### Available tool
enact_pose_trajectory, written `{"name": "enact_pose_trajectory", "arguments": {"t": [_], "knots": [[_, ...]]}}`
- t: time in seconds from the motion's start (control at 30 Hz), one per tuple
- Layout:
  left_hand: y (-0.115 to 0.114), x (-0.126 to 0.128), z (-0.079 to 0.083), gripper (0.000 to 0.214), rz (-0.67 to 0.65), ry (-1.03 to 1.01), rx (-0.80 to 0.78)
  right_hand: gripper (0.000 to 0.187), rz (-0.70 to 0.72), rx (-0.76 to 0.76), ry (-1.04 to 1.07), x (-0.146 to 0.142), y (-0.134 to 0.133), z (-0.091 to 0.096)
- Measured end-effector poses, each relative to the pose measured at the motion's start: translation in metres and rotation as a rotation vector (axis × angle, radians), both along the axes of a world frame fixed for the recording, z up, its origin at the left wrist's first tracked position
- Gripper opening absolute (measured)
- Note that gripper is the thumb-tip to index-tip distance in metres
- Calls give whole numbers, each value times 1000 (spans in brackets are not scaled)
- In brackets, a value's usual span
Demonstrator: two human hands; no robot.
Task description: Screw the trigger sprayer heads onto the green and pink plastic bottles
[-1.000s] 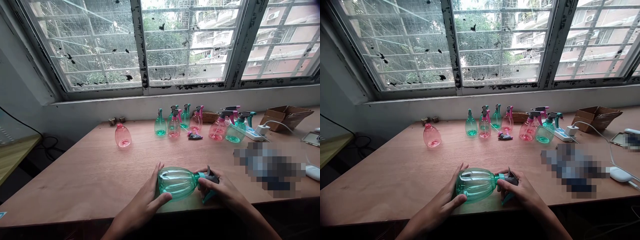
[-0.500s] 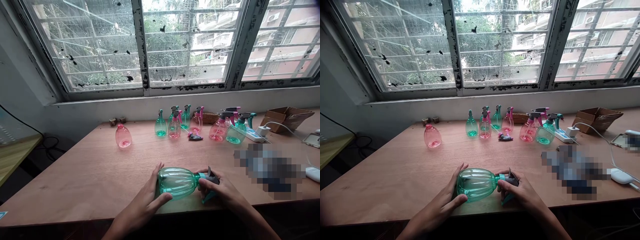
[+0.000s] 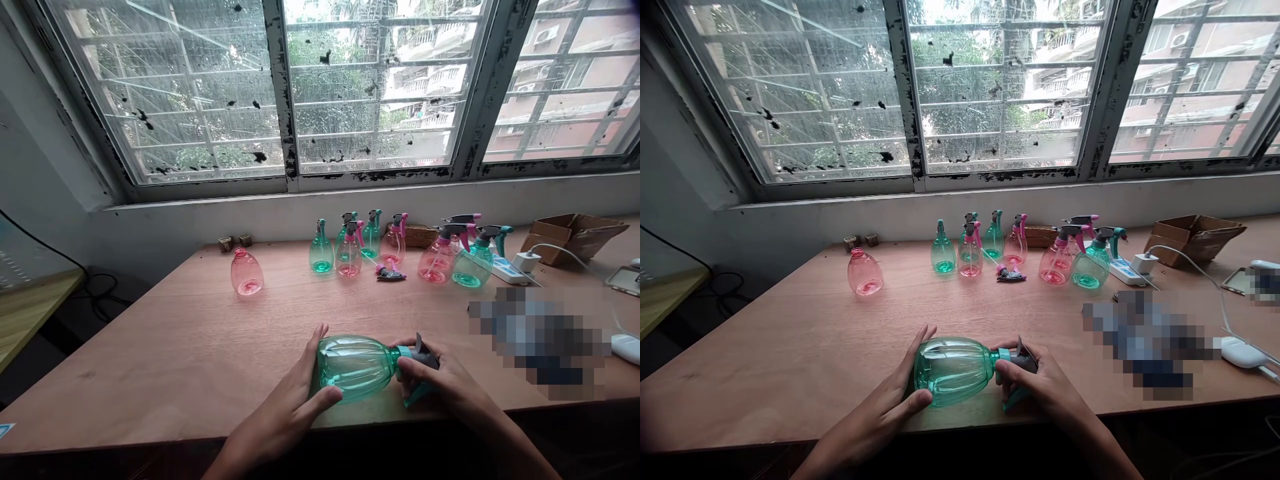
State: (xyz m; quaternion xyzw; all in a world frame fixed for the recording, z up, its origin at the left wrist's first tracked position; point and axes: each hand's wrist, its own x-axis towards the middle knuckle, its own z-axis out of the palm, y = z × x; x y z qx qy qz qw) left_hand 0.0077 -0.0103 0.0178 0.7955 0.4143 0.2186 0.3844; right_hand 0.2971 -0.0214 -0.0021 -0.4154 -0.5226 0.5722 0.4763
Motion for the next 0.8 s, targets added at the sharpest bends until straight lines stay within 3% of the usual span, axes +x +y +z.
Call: {"name": "enact_pose_trajectory", "arguments": {"t": [0.33, 0.57, 0.8], "knots": [[2, 4, 1, 118, -7, 53, 15, 44, -25, -14, -13, -1, 2, -1], [-4, 3, 7, 81, 25, -2, -30, 44, -25, -13, -38, -1, 0, 0], [-3, 9, 1, 110, 30, 0, 136, 44, -25, 14, -28, -2, 0, 1]]}}
